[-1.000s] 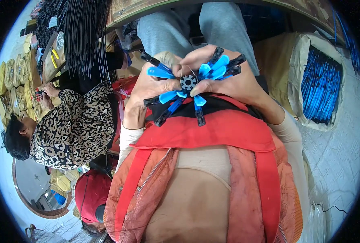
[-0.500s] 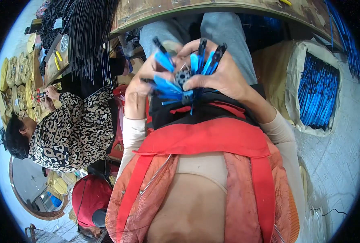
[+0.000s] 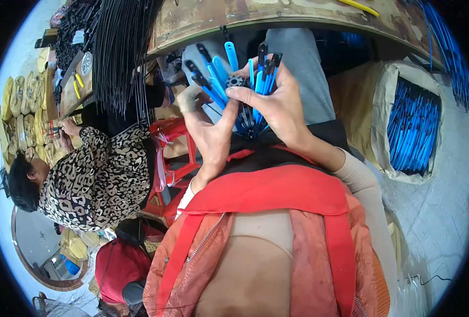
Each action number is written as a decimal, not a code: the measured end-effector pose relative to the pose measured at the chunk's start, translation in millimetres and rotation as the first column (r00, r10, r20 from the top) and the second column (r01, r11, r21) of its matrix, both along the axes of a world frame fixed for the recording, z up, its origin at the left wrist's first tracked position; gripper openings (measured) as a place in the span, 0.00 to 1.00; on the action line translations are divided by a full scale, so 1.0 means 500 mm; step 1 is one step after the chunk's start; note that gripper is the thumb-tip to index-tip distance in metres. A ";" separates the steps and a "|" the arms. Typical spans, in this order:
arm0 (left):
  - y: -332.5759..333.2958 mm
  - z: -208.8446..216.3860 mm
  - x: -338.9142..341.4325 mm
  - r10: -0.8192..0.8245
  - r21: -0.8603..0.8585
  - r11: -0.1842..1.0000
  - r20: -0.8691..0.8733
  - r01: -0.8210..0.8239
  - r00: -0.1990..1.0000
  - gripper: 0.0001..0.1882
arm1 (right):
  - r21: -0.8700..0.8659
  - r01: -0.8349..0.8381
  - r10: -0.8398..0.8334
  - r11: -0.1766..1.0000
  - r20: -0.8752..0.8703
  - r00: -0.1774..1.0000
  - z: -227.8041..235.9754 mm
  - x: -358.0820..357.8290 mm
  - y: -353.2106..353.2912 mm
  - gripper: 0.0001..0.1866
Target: Assembling blue plastic pen-like components into bundles at a manufacturing workbench.
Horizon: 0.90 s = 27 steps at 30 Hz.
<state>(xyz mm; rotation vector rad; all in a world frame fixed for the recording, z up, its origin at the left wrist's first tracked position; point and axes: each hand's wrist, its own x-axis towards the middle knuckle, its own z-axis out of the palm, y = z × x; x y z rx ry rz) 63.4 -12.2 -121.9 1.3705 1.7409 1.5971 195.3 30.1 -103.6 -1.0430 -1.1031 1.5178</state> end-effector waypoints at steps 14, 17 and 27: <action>0.019 0.017 -0.003 -0.369 -0.152 0.906 0.177 0.396 0.912 0.19 | -0.049 0.012 -0.016 0.999 -0.082 0.996 0.006 0.015 -0.011 0.25; 0.007 0.010 0.003 -0.333 -0.124 0.928 0.154 0.352 0.931 0.20 | 0.066 -0.028 0.041 0.997 -0.208 0.977 0.021 0.017 -0.026 0.29; 0.015 -0.002 -0.010 -0.354 -0.182 0.899 0.231 0.398 0.906 0.16 | -0.079 -0.139 0.090 0.987 -0.441 0.893 -0.029 0.052 -0.008 0.34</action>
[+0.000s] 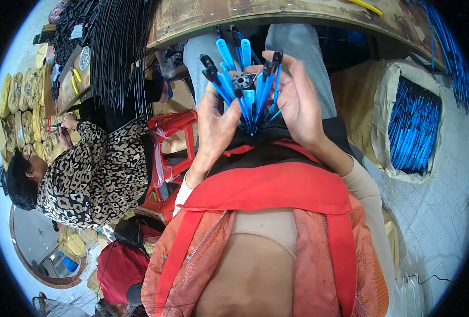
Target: Assembling blue plastic pen-like components into bundles at a manufacturing workbench.
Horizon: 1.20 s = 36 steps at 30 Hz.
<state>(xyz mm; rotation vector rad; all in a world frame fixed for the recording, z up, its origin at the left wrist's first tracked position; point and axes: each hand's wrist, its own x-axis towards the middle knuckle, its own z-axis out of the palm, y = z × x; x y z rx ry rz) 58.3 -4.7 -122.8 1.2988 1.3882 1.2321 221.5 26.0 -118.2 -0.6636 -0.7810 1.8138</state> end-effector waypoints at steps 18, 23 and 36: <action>-0.006 0.076 -0.037 -0.065 0.270 0.952 -0.278 0.142 0.958 0.14 | 0.141 -0.231 0.177 0.963 0.321 0.931 -0.067 0.014 -0.025 0.06; 0.000 0.083 -0.046 -0.070 0.307 0.937 -0.296 0.164 0.953 0.15 | 0.156 -0.231 0.179 0.960 0.290 0.940 -0.067 0.007 -0.024 0.06; 0.006 0.083 -0.044 -0.064 0.316 0.930 -0.359 0.186 0.931 0.13 | 0.085 -0.204 0.179 0.975 0.238 0.955 -0.052 0.003 -0.027 0.06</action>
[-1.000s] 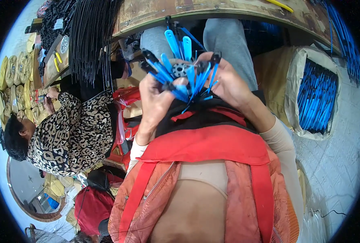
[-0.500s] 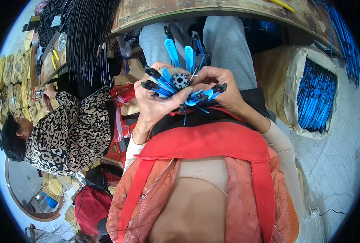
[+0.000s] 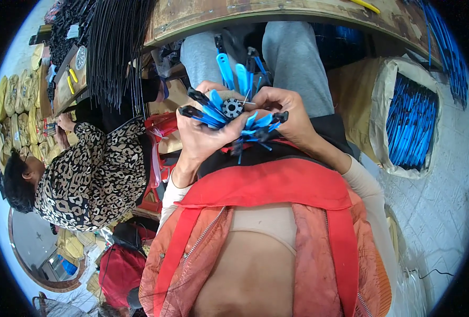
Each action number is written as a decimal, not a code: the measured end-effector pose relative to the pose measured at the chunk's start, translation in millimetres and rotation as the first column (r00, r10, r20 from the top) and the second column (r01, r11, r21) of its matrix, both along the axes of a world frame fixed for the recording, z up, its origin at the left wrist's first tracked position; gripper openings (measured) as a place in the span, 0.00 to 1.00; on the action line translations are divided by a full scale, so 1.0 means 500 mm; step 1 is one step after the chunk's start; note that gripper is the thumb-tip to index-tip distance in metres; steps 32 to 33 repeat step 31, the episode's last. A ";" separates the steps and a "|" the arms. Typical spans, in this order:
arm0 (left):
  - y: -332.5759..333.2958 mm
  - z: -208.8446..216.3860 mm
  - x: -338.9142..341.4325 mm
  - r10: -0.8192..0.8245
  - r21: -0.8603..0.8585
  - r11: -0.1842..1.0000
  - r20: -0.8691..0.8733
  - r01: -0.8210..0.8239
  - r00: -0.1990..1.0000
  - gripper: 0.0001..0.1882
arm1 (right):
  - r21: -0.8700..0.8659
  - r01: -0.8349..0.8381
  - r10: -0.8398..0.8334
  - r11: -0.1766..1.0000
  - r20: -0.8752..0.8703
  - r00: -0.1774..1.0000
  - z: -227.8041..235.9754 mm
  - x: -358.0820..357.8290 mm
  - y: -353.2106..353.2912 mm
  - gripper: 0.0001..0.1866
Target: Assembling blue plastic pen-like components into bundles at a manufacturing workbench.
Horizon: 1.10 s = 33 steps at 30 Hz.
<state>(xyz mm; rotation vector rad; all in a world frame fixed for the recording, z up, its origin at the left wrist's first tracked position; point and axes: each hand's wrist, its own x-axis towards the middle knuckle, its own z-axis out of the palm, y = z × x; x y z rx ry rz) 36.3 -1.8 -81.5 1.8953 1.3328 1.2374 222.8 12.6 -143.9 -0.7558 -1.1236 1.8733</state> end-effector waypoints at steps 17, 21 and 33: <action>0.088 -0.041 0.007 0.048 -0.517 0.820 0.492 0.247 0.869 0.07 | 0.815 -0.461 -0.796 0.350 0.518 0.312 0.129 0.326 0.425 0.23; 0.092 -0.042 0.009 0.102 -0.530 0.817 0.523 0.229 0.846 0.08 | 0.750 -0.537 -0.716 0.386 0.611 0.339 0.096 0.362 0.494 0.26; 0.048 0.009 -0.019 0.056 -0.596 0.776 0.391 0.206 0.919 0.14 | 0.143 -0.241 0.143 0.960 0.489 0.860 0.165 0.225 0.262 0.19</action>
